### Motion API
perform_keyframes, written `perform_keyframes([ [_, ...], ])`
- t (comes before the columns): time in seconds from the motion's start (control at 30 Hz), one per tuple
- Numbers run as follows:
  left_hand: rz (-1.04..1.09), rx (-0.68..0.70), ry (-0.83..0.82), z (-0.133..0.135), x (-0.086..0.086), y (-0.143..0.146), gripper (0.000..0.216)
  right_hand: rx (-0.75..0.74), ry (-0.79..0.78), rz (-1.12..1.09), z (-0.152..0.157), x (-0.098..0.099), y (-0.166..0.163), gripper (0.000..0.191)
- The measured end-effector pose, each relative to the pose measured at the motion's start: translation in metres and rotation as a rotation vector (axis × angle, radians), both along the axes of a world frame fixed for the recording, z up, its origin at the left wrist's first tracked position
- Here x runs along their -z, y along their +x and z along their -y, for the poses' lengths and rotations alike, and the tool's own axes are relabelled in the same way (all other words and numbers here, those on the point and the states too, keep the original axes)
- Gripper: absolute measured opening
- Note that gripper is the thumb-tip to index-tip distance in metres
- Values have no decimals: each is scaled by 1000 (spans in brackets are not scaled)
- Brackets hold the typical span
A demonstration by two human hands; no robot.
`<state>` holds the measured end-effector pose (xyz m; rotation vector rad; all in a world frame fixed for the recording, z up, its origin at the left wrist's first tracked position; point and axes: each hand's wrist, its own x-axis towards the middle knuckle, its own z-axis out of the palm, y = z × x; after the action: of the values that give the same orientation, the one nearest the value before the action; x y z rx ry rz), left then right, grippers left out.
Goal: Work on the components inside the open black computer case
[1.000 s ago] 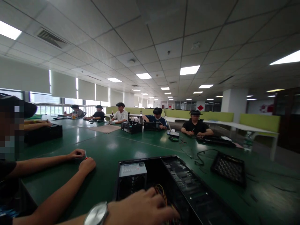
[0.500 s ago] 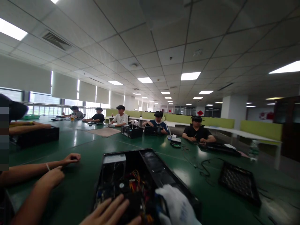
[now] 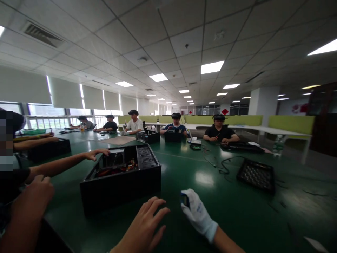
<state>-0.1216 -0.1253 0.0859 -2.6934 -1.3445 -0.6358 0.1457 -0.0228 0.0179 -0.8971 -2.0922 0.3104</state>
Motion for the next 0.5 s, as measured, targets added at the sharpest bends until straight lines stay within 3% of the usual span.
perform_keyframes([
  [0.1,-11,11,-199,-4,38,9,52,449,-115,59,27,28,90,49],
  [0.17,-19,55,-246,-10,51,23,50,542,-119,100,43,37,141,46],
  [0.23,-20,115,-225,-20,54,45,48,544,-126,165,57,45,180,42],
  [0.37,-12,160,-53,-61,30,98,48,629,-130,223,71,61,213,44],
  [0.5,-75,15,156,-142,-16,136,48,562,-156,233,66,63,202,43],
])
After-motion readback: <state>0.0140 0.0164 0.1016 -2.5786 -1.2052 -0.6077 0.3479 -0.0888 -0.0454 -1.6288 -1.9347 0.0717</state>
